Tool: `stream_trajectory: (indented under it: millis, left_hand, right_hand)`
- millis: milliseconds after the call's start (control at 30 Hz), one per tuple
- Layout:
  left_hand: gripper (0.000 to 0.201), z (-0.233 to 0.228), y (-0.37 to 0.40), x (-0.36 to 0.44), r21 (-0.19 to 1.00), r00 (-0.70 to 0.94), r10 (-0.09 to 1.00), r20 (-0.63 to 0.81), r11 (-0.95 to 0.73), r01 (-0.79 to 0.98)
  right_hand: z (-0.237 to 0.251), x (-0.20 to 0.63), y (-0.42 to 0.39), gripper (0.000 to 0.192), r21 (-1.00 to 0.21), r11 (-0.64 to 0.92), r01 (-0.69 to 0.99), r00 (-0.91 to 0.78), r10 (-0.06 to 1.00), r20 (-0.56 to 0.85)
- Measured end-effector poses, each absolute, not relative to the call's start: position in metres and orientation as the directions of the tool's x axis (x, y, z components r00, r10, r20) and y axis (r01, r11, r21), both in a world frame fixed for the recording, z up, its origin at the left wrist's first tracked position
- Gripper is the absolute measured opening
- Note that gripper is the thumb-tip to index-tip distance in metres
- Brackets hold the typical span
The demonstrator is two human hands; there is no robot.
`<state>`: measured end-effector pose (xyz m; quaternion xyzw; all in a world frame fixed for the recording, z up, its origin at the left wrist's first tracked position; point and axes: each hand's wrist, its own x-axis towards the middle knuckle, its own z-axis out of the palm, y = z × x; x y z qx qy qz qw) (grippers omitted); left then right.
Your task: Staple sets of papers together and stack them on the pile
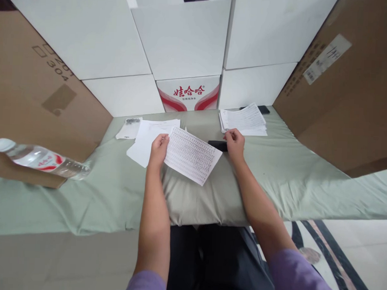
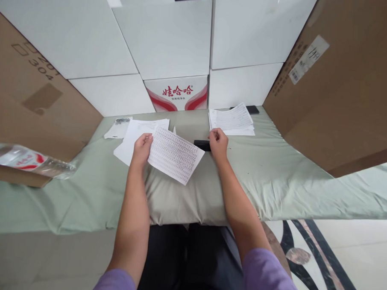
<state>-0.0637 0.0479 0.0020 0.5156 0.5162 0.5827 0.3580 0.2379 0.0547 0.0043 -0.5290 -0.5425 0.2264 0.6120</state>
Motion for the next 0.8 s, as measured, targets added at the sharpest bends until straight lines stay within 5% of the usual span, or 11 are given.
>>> stream_trajectory:
  millis: [300,433,633,800]
  left_hand:
    - [0.031,-0.006,0.058,-0.059,0.957,-0.408,0.877,0.254,-0.289,-0.025]
    - [0.032,-0.014,0.064,-0.061,0.950,-0.521,0.805,0.283,-0.310,0.037]
    - [0.031,-0.020,0.068,-0.057,0.939,-0.591,0.743,0.314,-0.334,0.079]
    - [0.025,-0.027,0.069,-0.038,0.970,-0.434,0.879,0.199,-0.240,-0.041]
  right_hand:
    - [0.011,0.223,0.038,0.064,-0.903,0.419,0.094,-0.185,0.899,0.398]
    - [0.012,0.208,0.029,0.050,-0.914,0.403,0.053,-0.334,0.870,0.364]
    - [0.004,0.196,0.032,0.031,-0.896,0.358,0.264,-0.231,0.925,0.302]
    - [0.005,0.222,0.045,0.039,-0.859,0.377,0.347,0.114,0.892,0.438]
